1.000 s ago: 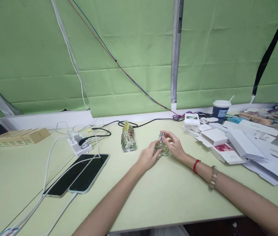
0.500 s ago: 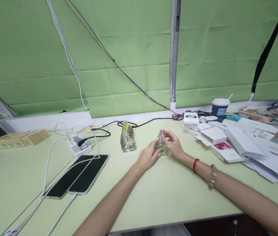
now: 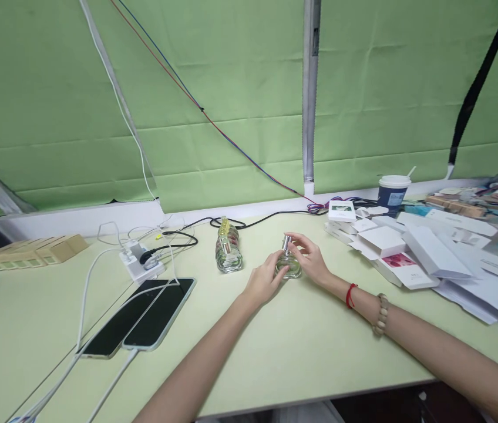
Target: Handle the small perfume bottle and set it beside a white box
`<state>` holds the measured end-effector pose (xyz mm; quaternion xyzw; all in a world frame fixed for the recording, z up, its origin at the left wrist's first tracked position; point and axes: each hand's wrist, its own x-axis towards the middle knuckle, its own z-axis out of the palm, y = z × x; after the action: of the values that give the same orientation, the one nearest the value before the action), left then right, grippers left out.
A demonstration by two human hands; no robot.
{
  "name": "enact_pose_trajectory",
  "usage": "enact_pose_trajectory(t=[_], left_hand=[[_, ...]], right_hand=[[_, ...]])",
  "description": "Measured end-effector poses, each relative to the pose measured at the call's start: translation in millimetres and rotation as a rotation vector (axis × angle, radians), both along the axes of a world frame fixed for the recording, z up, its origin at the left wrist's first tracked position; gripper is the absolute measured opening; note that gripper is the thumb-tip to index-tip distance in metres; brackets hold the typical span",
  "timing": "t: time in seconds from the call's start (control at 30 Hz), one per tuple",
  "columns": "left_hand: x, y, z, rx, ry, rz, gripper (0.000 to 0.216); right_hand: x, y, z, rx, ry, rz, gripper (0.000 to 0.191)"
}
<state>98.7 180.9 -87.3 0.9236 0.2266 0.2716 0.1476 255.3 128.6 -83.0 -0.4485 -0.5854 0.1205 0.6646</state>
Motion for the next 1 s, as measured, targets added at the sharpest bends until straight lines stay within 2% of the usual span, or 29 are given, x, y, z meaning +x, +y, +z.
enact_pose_trajectory(t=[0.3,0.5,0.6,0.73,0.9,1.0], left_hand=[[0,2,-0.8,0.001,-0.012,-0.007,0.035],[0,0,0.3,-0.008,-0.005,-0.007,0.036],[-1,-1,1.1,-0.02,-0.016,-0.021,0.035],[-2,-1,1.2,-0.033,-0.006,-0.017,0.034],[0,1,-0.5,-0.028,0.0,-0.015,0.035],[0,1,-1.0,-0.027,-0.012,-0.015,0.034]], right_hand=[[-2,0,1.3,0.04,-0.007,-0.027,0.029],[-2,-3,3.1,0.144,-0.253,-0.037,0.021],[-3,-6,6.0,0.166,-0.306,-0.026,0.019],[-4,-8,10.3,0.172,-0.283,0.009,0.019],[-4,-7,8.3,0.133,-0.078,0.035,0.02],[-3,-5,6.5,0.114,-0.028,0.047,0.022]])
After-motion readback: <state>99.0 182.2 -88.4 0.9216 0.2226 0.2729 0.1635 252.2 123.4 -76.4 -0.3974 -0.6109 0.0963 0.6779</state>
